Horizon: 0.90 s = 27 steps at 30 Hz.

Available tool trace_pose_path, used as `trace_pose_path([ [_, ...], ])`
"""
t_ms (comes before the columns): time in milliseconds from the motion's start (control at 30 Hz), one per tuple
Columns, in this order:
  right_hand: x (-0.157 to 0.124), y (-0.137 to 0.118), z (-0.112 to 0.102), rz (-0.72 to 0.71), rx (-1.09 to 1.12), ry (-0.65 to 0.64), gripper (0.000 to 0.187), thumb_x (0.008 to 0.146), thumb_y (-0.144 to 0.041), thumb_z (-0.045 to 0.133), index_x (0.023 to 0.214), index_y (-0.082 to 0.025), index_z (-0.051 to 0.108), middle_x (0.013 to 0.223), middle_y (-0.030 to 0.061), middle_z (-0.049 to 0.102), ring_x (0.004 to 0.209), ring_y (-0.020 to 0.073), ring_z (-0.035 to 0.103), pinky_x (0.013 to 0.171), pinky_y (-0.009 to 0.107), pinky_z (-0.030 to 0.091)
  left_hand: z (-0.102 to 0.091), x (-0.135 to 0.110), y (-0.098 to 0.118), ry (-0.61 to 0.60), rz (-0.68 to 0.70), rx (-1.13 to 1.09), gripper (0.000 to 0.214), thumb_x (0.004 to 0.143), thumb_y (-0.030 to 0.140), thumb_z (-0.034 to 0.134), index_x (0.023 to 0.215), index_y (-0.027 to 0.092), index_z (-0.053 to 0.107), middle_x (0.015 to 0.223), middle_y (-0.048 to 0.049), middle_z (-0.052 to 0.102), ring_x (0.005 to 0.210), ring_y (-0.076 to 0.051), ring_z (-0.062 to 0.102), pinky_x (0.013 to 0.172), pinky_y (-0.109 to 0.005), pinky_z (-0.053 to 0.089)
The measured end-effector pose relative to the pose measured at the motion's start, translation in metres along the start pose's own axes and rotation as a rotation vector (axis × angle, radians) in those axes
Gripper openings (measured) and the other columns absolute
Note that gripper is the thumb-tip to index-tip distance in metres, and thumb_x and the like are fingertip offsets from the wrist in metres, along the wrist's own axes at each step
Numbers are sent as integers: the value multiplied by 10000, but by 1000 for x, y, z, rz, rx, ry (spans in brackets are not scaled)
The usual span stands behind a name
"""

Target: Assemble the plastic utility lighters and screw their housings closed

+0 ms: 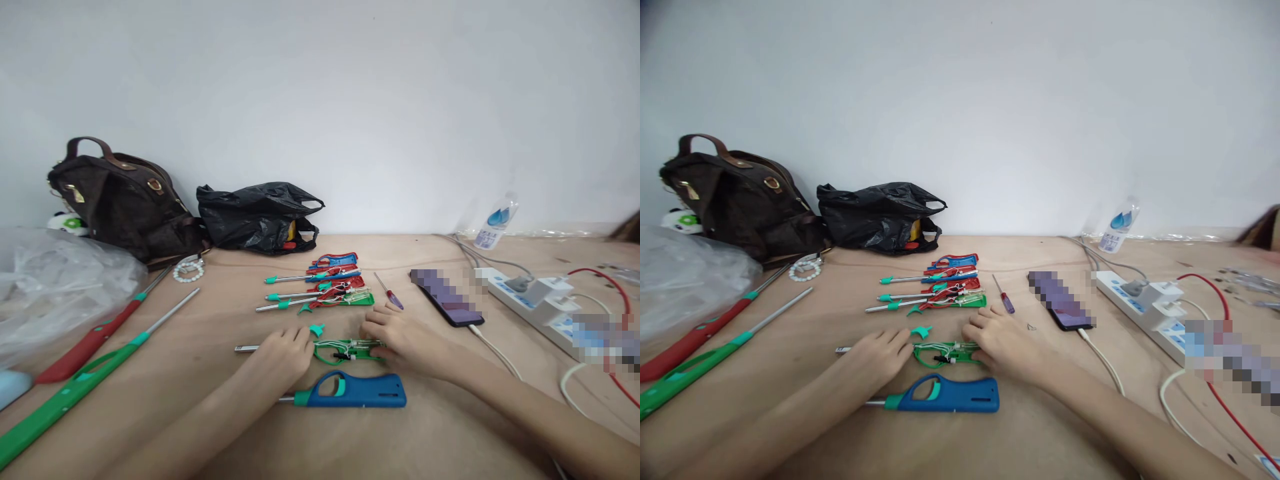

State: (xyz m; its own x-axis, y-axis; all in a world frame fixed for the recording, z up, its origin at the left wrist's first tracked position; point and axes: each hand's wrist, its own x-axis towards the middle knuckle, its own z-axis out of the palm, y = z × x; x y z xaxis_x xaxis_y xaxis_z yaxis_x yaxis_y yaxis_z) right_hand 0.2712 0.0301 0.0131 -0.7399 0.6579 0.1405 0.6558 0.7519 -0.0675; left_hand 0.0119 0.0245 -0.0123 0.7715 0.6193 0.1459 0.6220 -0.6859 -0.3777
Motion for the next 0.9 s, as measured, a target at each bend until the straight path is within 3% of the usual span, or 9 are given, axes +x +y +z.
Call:
trace_pose_path([
  [233,2,-15,6,-15,115,89,60,892,-206,547,922,-168,583,943,70,589,908,209,548,779,336,457,-4,0,6,-1,-3,102,187,844,-1,464,809,128,595,799,-82,608,693,-213,593,543,-280,398],
  [467,7,-27,25,11,66,152,74,869,-232,593,866,-159,584,913,63,571,815,194,563,679,309,470,-10,1,-5,81,45,77,174,852,19,480,792,136,595,869,-90,609,803,-228,578,537,-269,387],
  [900,8,-25,33,2,20,237,66,854,-167,582,796,-167,549,843,42,574,767,180,564,622,286,448,7,13,-2,208,23,-346,194,897,45,416,863,147,577,852,-49,590,778,-189,550,648,-266,442],
])
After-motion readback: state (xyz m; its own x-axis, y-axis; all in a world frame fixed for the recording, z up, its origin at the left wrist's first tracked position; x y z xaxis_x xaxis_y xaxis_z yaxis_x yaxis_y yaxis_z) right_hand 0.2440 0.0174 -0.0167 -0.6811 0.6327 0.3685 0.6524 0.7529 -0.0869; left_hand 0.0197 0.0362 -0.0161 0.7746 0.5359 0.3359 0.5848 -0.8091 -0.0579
